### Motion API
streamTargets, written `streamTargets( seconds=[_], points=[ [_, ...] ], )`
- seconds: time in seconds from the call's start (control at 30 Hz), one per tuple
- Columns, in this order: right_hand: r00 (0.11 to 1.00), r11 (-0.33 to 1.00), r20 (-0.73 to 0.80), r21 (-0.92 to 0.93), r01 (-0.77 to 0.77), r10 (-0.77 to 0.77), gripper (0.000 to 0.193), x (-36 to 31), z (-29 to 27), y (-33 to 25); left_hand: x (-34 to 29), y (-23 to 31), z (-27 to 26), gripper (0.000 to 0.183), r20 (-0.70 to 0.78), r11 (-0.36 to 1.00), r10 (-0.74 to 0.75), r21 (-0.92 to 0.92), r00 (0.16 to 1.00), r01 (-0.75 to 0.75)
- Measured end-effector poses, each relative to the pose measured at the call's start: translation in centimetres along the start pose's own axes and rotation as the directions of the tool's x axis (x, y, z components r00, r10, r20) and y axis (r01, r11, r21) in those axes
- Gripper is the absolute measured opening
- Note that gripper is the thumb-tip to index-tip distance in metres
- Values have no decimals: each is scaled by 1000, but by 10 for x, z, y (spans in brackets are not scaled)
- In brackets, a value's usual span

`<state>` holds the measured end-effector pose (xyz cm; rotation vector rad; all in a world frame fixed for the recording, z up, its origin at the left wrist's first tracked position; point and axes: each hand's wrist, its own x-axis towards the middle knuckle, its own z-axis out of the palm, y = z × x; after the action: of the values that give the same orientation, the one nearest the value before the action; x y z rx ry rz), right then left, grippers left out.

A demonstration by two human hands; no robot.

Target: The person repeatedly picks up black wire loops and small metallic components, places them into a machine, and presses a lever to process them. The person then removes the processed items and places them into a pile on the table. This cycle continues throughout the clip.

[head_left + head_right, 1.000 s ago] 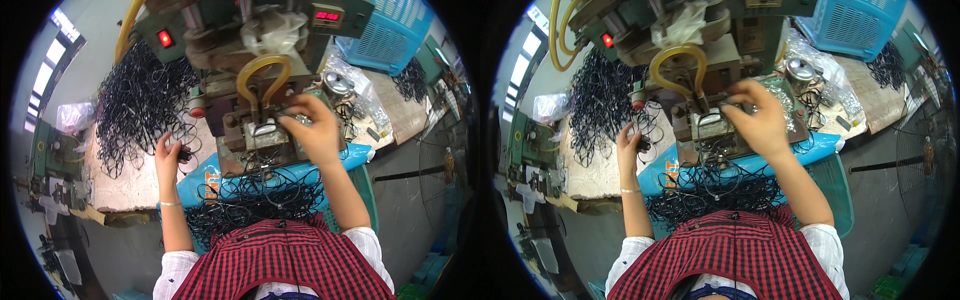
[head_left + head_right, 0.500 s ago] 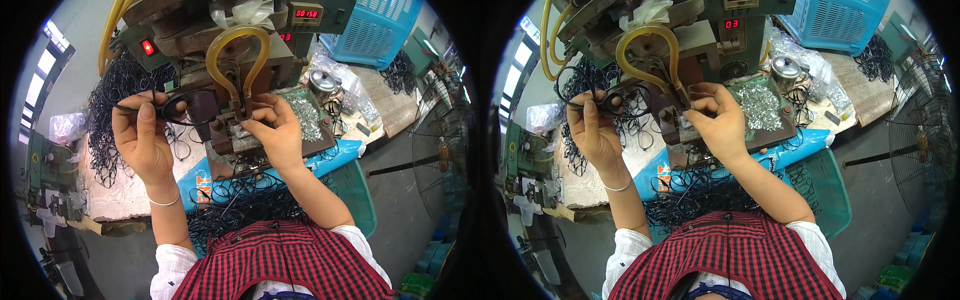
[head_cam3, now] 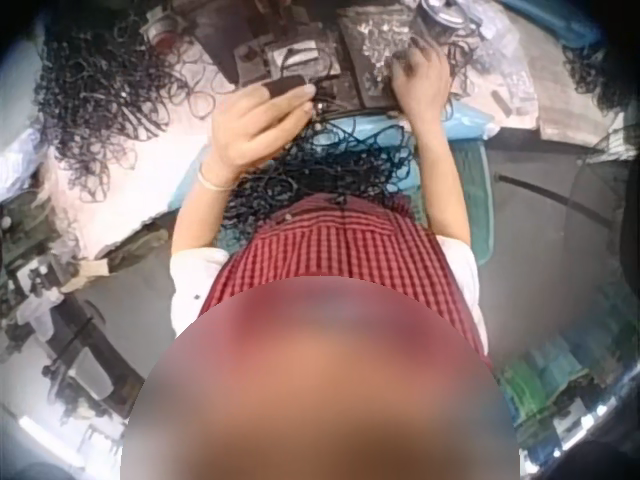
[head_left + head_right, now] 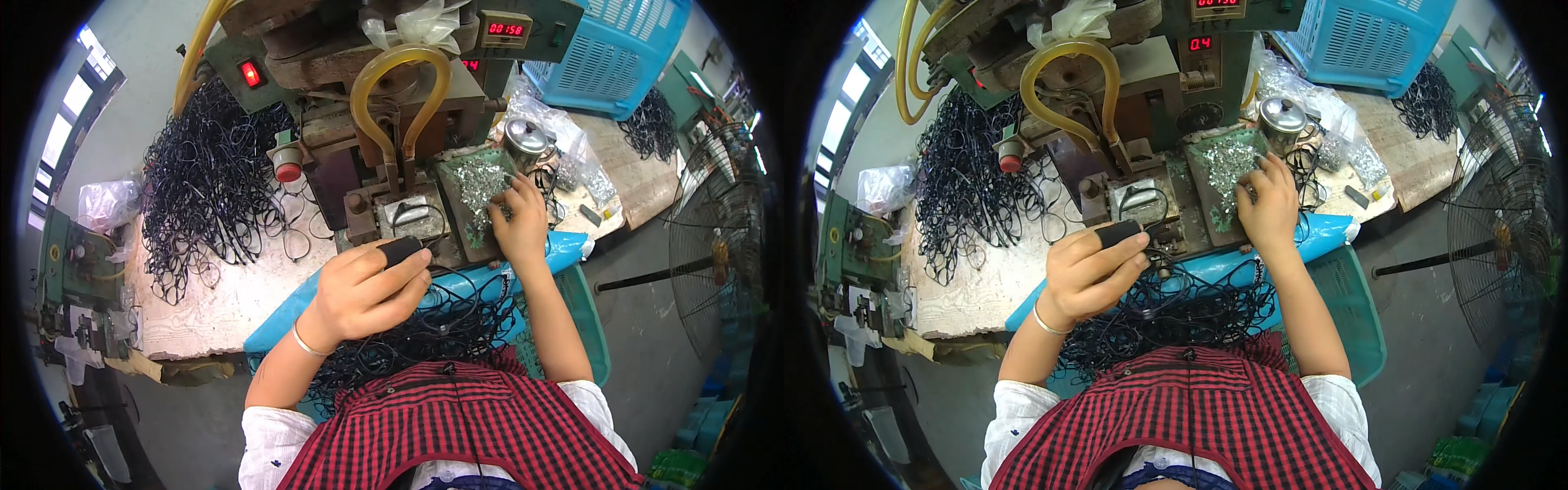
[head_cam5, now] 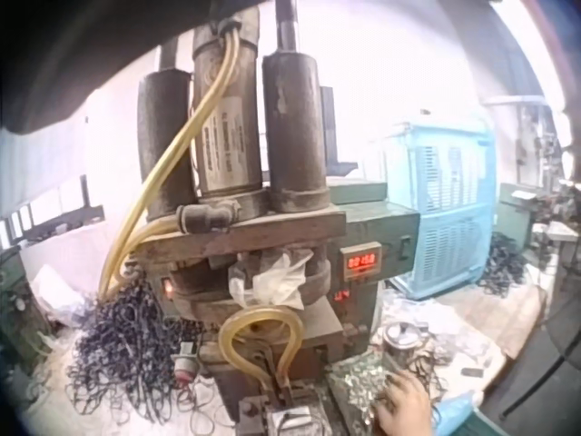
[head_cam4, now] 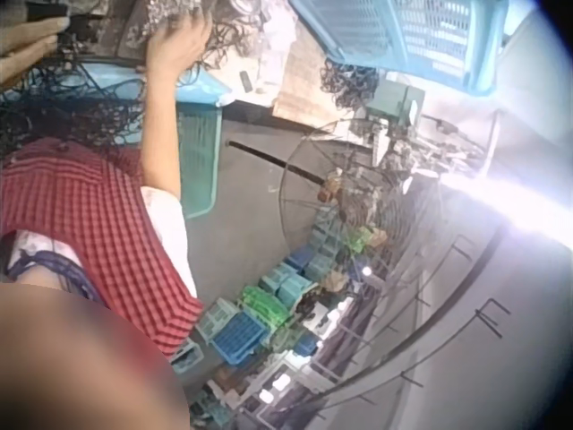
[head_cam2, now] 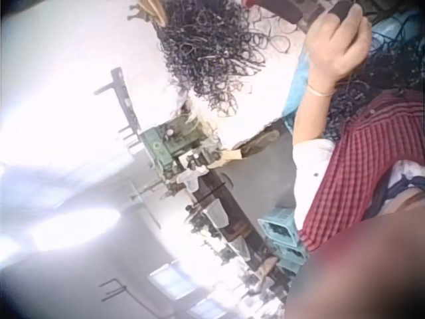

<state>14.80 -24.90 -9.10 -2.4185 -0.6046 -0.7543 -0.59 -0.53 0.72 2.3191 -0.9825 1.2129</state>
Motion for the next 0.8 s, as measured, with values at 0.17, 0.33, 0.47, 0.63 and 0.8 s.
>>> streamTargets(
  seconds=[0.17,0.33,0.47,0.63,0.8],
  points=[
    [994,994,-13,23,-107,107,12,5,8,-4,-2,-5,3,20,36,997,72,-19,997,-72],
    [994,994,-15,-27,110,-110,16,35,41,-29,-3,-3,1,22,49,999,35,-20,998,-34],
    [995,971,76,-226,82,-66,19,40,62,-35,-14,8,-3,18,85,998,-66,-19,994,68],
    [992,981,60,-151,122,-114,15,16,29,-15,-74,-5,-36,16,-398,708,-462,372,792,600],
    [991,975,60,179,-129,120,12,22,9,-28,-93,-86,-38,11,-289,630,-575,441,765,640]
  ],
)
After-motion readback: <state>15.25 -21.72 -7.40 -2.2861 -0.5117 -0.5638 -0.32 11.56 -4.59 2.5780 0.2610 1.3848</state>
